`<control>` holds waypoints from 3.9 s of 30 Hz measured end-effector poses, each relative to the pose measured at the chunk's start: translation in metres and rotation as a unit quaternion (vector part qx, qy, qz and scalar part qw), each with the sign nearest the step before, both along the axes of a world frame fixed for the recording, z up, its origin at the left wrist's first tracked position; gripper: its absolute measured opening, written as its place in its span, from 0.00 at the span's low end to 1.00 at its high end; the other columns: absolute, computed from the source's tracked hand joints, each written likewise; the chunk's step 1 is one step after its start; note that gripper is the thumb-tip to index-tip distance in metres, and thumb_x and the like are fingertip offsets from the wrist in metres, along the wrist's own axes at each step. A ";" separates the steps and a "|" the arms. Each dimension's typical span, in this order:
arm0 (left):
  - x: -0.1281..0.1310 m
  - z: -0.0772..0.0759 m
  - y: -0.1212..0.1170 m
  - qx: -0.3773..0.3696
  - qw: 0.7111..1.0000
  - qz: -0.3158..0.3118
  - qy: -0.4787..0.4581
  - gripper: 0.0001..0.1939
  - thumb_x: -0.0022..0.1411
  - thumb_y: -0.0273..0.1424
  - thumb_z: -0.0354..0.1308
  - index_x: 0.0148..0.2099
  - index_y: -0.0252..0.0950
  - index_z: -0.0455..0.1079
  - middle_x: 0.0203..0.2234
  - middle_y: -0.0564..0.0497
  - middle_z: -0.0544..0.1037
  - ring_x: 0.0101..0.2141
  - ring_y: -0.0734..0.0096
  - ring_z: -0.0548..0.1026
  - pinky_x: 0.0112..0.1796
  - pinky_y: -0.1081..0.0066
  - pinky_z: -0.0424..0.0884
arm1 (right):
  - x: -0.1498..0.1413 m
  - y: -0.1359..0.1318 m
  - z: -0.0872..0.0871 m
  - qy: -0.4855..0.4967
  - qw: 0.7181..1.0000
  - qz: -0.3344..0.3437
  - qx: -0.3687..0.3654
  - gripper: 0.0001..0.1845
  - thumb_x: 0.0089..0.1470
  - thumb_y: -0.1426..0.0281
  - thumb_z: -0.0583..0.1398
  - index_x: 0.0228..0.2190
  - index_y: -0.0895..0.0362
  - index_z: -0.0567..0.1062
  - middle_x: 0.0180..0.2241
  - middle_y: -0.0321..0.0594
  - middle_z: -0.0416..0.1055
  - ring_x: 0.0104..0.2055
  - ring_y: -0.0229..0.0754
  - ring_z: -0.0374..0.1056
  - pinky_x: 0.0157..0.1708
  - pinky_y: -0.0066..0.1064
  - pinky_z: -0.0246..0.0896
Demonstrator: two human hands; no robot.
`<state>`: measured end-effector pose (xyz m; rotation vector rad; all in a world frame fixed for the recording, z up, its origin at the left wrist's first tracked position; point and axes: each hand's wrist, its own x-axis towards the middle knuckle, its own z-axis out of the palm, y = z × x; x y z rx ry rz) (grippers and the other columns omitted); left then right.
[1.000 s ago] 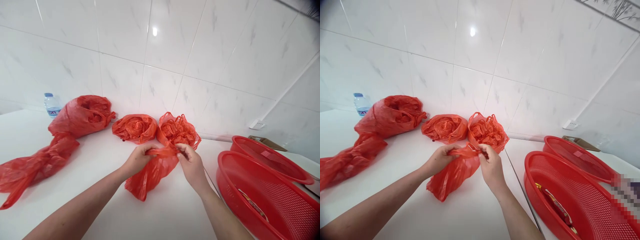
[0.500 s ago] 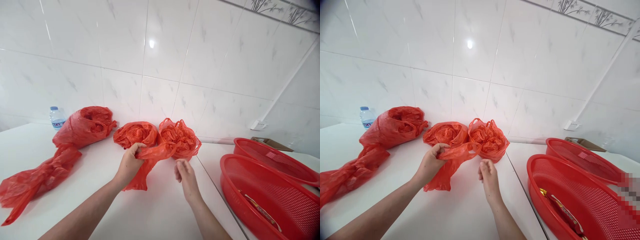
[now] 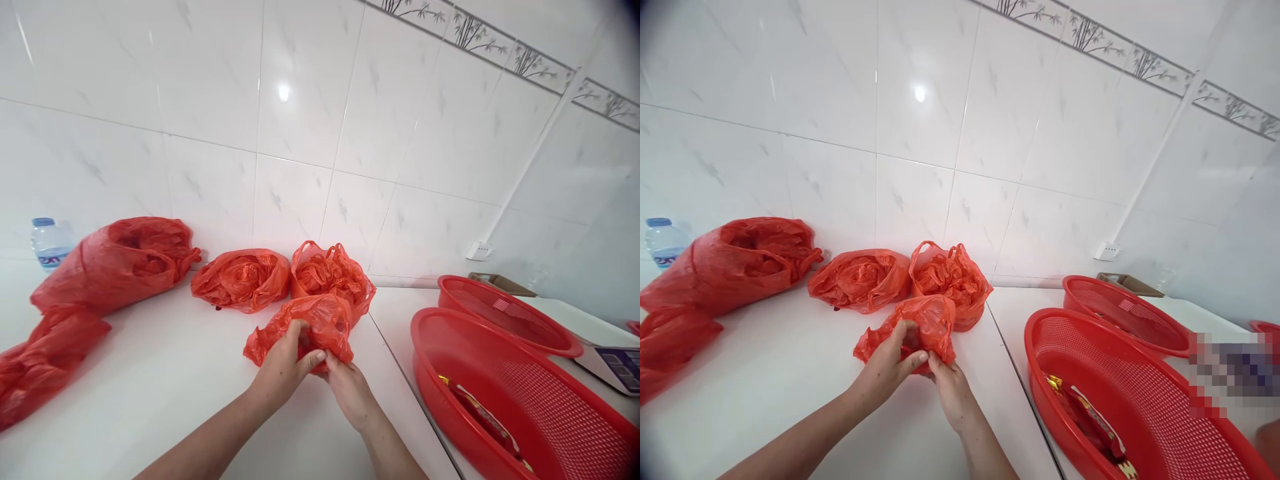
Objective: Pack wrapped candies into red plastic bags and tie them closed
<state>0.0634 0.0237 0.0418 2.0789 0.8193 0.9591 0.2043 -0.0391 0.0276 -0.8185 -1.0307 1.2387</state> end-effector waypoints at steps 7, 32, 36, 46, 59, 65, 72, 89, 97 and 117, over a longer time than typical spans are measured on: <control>0.003 -0.031 0.016 0.017 1.000 -0.010 0.004 0.18 0.56 0.27 0.54 0.50 0.44 0.67 0.41 0.51 0.76 0.42 0.61 0.73 0.43 0.62 0.70 | -0.001 0.010 -0.023 -0.003 0.998 0.017 -0.058 0.25 0.59 0.52 0.51 0.50 0.53 0.71 0.48 0.44 0.70 0.50 0.46 0.65 0.48 0.42 0.59; -0.038 0.021 0.049 -0.420 0.766 -0.028 -0.487 0.04 0.57 0.31 0.57 0.33 0.35 0.67 0.24 0.52 0.73 0.23 0.74 0.72 0.23 0.77 0.66 | 0.029 0.017 -0.009 0.249 0.962 -0.083 -0.080 0.15 0.55 0.60 0.58 0.45 0.50 0.72 0.44 0.39 0.74 0.40 0.41 0.69 0.41 0.36 0.66; -0.047 0.022 0.045 -0.414 0.807 -0.064 -0.416 0.13 0.59 0.36 0.52 0.25 0.35 0.62 0.20 0.54 0.69 0.19 0.75 0.67 0.19 0.75 0.62 | 0.032 0.015 -0.003 0.265 0.956 -0.106 -0.071 0.13 0.54 0.62 0.60 0.42 0.50 0.73 0.41 0.38 0.75 0.40 0.40 0.70 0.41 0.34 0.67; -0.079 0.029 0.022 -0.140 0.958 -0.162 0.189 0.10 0.57 0.31 0.50 0.27 0.38 0.69 0.28 0.53 0.74 0.29 0.68 0.70 0.31 0.73 0.63 | 0.055 0.010 0.010 0.284 0.937 -0.199 -0.046 0.06 0.45 0.68 0.66 0.28 0.51 0.74 0.29 0.29 0.76 0.31 0.36 0.71 0.30 0.28 0.69; -0.074 0.061 0.005 0.067 0.993 -0.051 0.086 0.19 0.56 0.32 0.56 0.51 0.46 0.67 0.49 0.50 0.71 0.46 0.64 0.70 0.44 0.67 0.68 | 0.034 0.007 0.014 0.223 0.956 -0.189 0.010 0.05 0.47 0.66 0.65 0.28 0.51 0.73 0.30 0.30 0.75 0.32 0.36 0.71 0.31 0.28 0.68; -0.019 0.041 -0.016 0.071 0.993 -0.058 0.073 0.36 0.44 0.28 0.64 0.57 0.45 0.61 0.48 0.46 0.68 0.40 0.61 0.70 0.36 0.64 0.70 | -0.004 -0.004 0.019 0.132 0.987 -0.087 -0.038 0.16 0.48 0.54 0.63 0.33 0.53 0.75 0.32 0.37 0.74 0.34 0.39 0.69 0.35 0.31 0.65; -0.017 0.038 -0.003 -0.273 0.946 -0.123 -0.128 0.07 0.56 0.28 0.53 0.26 0.36 0.64 0.23 0.55 0.71 0.26 0.74 0.69 0.31 0.72 0.66 | 0.010 -0.001 0.018 0.086 0.986 -0.131 -0.050 0.12 0.36 0.71 0.70 0.26 0.56 0.73 0.24 0.32 0.71 0.26 0.35 0.66 0.27 0.25 0.62; -0.024 0.040 0.009 -0.437 0.784 -0.059 -0.437 0.09 0.63 0.32 0.52 0.43 0.35 0.69 0.44 0.44 0.76 0.43 0.63 0.75 0.48 0.60 0.70 | -0.004 0.005 0.000 -0.033 0.965 -0.230 -0.123 0.20 0.45 0.56 0.65 0.38 0.53 0.72 0.32 0.37 0.71 0.29 0.37 0.66 0.26 0.28 0.60; -0.020 0.033 -0.015 -0.471 0.783 -0.096 -0.395 0.11 0.61 0.33 0.53 0.42 0.34 0.71 0.39 0.44 0.78 0.40 0.62 0.76 0.44 0.62 0.72 | -0.020 0.004 -0.013 -0.032 0.977 -0.117 -0.173 0.14 0.47 0.60 0.65 0.34 0.56 0.74 0.31 0.38 0.73 0.32 0.37 0.66 0.27 0.25 0.58; -0.123 0.034 -0.001 -0.316 0.943 0.038 -0.094 0.26 0.56 0.47 0.57 0.53 0.40 0.64 0.44 0.45 0.75 0.42 0.56 0.74 0.42 0.60 0.70 | 0.037 0.007 0.007 0.223 0.960 -0.078 -0.152 0.07 0.50 0.69 0.62 0.34 0.54 0.74 0.38 0.39 0.76 0.36 0.41 0.73 0.36 0.34 0.70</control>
